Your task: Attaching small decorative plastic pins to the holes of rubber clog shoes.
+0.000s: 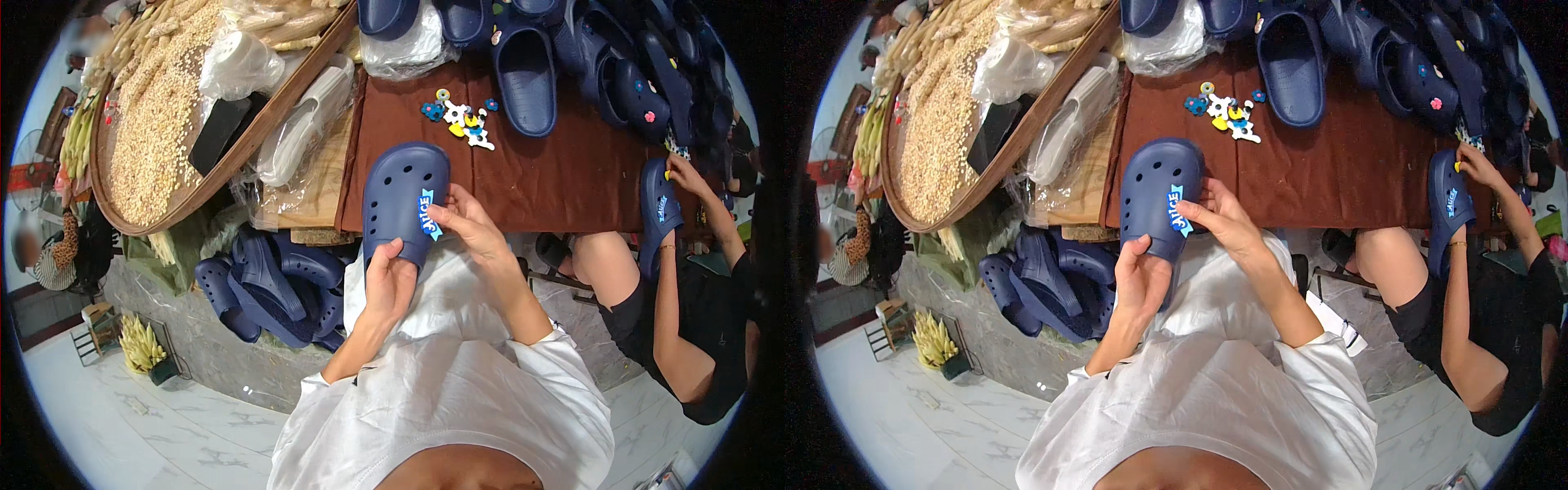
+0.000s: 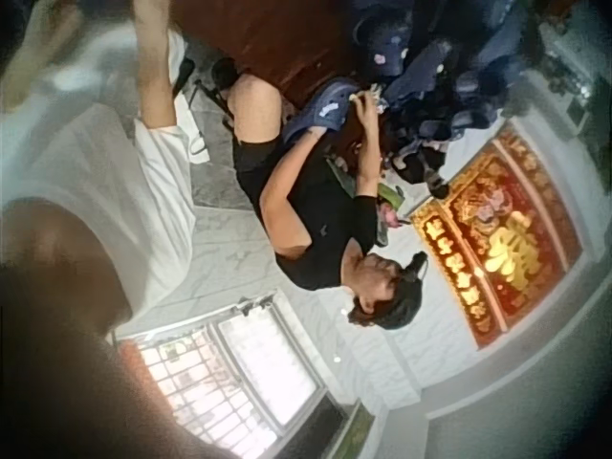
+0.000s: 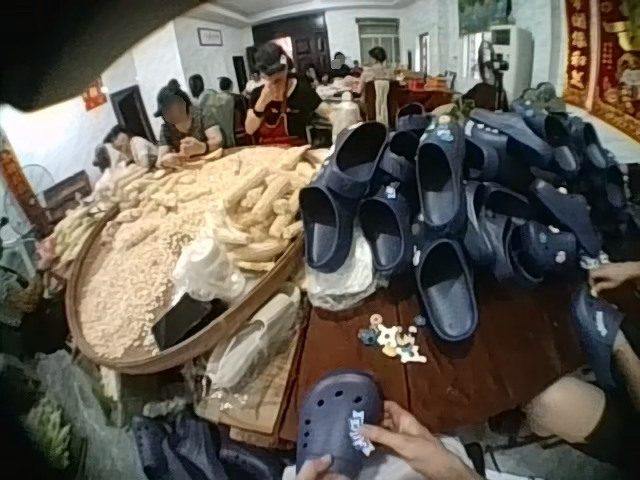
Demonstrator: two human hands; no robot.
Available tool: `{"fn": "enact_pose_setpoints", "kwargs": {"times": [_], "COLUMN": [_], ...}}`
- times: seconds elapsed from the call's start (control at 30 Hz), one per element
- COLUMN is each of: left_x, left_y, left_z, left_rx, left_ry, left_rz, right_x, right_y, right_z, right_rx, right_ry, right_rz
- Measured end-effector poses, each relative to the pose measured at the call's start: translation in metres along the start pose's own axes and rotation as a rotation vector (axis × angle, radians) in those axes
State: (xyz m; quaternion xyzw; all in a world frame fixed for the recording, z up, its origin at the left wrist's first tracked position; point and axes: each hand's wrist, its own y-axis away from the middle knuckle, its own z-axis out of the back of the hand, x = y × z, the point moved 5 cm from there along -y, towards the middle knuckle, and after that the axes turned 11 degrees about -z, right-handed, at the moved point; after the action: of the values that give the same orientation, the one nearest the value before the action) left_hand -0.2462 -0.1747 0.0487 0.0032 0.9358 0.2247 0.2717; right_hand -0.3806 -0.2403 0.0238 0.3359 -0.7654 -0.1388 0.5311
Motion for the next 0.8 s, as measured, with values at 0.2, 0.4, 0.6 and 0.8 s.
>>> {"fn": "enact_pose_setpoints", "kwargs": {"times": [0.2,0.4,0.6,0.8], "left_x": [0.006,0.017,0.018,0.016], "left_y": [0.008,0.004,-0.010,-0.012], "left_z": [0.001,0.004,0.016,0.017], "left_rx": [-0.076,-0.064,-0.058,-0.121], "left_ry": [0.028,0.029,0.005,0.023], "left_rz": [-0.044,-0.063,-0.074,-0.067], "right_x": [-0.020,-0.036,-0.020,0.044], "right_y": [0.006,-0.001,-0.005,-0.014], "right_z": [-0.021,-0.012,0.010,0.036], "right_rx": [-0.038,-0.151,-0.257,-0.617], "right_ry": [-0.036,0.009,0.278,0.737], "right_rz": [0.153,0.274,0.261,0.556]}}
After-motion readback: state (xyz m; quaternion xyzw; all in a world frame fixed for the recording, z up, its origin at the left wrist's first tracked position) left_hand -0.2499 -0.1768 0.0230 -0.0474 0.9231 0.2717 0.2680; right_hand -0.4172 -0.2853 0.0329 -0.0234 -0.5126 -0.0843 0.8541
